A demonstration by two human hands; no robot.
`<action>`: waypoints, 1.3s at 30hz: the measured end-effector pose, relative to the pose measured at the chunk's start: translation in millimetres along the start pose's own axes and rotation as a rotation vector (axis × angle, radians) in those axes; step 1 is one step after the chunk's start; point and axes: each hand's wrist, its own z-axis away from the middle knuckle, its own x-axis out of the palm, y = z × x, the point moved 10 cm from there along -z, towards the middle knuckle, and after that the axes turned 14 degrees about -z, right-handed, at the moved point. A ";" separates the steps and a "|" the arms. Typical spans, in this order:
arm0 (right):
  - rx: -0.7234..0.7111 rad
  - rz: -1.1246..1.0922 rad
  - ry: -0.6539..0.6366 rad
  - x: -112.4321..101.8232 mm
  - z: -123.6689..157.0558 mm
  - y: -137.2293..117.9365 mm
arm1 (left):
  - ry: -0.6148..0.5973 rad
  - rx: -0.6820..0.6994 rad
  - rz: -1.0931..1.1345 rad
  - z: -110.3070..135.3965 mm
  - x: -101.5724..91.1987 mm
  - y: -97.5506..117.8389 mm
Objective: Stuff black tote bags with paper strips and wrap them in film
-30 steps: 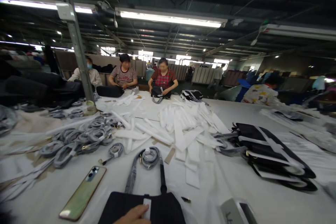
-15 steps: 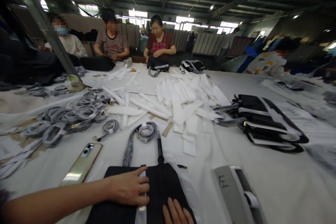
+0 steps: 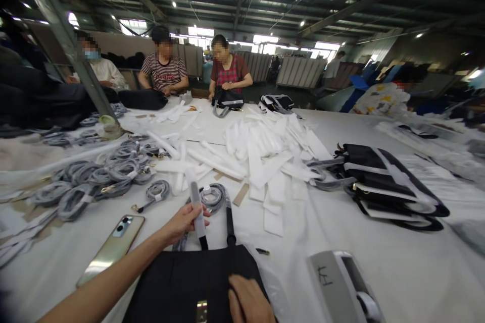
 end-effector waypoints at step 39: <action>0.539 -0.019 -0.411 91.1 -71.1 41.7 | 0.108 0.028 -0.413 15.4 14.9 -18.6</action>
